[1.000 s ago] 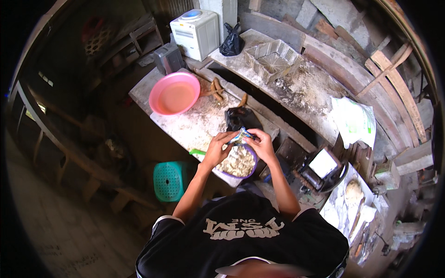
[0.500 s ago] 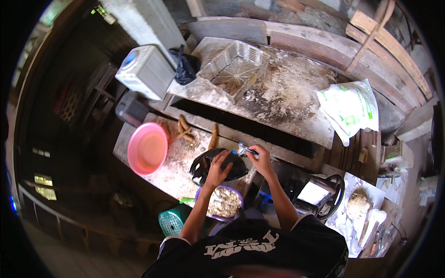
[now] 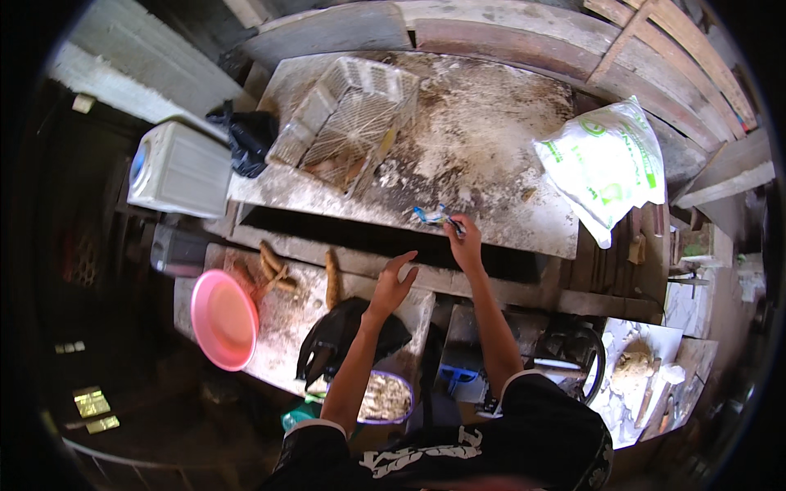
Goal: The person mixes and kneads pieces of dough in a purple bowl by hand, then washes their hands in a pink basin of water and cleans a small green tool.
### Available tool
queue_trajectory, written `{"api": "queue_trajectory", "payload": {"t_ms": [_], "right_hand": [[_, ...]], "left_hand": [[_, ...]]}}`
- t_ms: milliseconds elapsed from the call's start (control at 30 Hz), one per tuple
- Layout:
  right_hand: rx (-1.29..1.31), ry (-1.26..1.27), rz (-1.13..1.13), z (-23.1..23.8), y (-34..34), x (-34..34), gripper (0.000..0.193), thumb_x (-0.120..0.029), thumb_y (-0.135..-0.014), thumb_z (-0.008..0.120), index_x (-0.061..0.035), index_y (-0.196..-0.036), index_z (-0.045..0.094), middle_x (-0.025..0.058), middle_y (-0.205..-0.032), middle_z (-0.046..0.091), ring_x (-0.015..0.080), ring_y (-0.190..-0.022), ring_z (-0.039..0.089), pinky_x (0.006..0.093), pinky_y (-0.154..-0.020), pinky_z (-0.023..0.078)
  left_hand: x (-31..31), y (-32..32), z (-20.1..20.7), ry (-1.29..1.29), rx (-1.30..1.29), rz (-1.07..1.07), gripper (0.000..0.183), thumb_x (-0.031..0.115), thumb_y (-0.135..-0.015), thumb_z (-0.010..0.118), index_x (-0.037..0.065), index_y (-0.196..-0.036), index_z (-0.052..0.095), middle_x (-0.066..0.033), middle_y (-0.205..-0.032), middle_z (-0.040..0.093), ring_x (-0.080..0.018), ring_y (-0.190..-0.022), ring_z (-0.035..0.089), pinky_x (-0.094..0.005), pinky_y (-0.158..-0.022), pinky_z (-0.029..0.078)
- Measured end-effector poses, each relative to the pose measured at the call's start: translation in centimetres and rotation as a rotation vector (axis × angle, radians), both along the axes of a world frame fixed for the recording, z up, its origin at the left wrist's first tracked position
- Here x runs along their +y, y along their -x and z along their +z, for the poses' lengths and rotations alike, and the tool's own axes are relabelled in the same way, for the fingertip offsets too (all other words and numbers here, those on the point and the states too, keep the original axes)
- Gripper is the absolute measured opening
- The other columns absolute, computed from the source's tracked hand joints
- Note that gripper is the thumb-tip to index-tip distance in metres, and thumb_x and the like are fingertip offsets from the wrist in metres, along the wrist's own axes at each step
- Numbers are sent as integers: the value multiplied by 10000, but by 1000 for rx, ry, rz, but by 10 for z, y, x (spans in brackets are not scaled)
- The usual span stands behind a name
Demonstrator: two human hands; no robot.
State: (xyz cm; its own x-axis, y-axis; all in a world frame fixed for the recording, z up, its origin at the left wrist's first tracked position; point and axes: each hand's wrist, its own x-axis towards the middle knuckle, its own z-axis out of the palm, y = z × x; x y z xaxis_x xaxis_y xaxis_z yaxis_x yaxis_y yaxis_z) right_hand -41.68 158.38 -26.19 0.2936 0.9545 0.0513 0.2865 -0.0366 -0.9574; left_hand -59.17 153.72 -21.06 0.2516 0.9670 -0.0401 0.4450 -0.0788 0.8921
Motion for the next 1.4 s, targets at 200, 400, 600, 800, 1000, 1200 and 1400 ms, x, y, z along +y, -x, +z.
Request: {"api": "queue_trajectory", "payload": {"t_ms": [200, 400, 600, 800, 1000, 1200, 1400], "right_hand": [[-90, -172, -71, -108, -24, 60, 121, -26, -741, 575, -19, -855, 537, 123, -779, 558, 260, -730, 541, 329, -624, 427], [-322, -50, -252, -160, -38, 59, 163, -44, -719, 586, -22, -871, 531, 143, -916, 539, 329, -895, 470, 400, -772, 380], [-256, 79, -318, -103, -11, 7, 281, -129, -788, 567, -47, -1044, 488, 161, -1068, 470, 344, -1016, 422, 427, -848, 365], [-233, 66, -331, -5, 37, -104, 266, -130, -782, 556, -44, -1028, 502, 160, -1048, 479, 331, -996, 424, 418, -834, 358], [-259, -57, -279, 83, 120, -273, 244, -104, -759, 557, -55, -995, 515, 151, -1017, 496, 328, -959, 446, 394, -823, 363], [-301, -226, -103, 140, 244, -504, 195, -75, -736, 560, -41, -926, 531, 144, -926, 532, 321, -885, 495, 362, -766, 394], [-286, -169, 143, 156, 369, -699, 230, -61, -707, 586, -62, -930, 530, 122, -964, 532, 313, -943, 474, 366, -825, 367]], "left_hand": [[82, -48, -89, -38, -28, 36, 297, 113, -775, 571, 32, -1057, 526, -137, -1002, 569, -271, -950, 532, -333, -816, 408], [96, -70, -150, 4, -80, 20, 294, 112, -784, 563, 28, -1063, 523, -142, -995, 570, -267, -937, 540, -330, -812, 413], [36, -49, -94, 1, -70, 36, 290, 94, -782, 565, 25, -1060, 524, -145, -1007, 567, -255, -950, 538, -327, -814, 410], [-79, 12, 13, 15, -68, 64, 287, 110, -808, 541, 40, -1085, 510, -90, -1028, 571, -177, -965, 528, -283, -803, 389], [-248, 111, 82, -90, -145, 58, 262, 99, -795, 545, 10, -1041, 525, -150, -970, 582, -253, -927, 554, -313, -797, 419], [-471, 234, 123, -37, -267, 67, 270, 93, -793, 537, 9, -1049, 523, -149, -966, 586, -229, -920, 561, -291, -799, 418], [-657, 374, 105, 1, -211, 48, 291, 122, -817, 532, 27, -1091, 501, -104, -975, 589, -177, -914, 552, -279, -783, 414]]}}
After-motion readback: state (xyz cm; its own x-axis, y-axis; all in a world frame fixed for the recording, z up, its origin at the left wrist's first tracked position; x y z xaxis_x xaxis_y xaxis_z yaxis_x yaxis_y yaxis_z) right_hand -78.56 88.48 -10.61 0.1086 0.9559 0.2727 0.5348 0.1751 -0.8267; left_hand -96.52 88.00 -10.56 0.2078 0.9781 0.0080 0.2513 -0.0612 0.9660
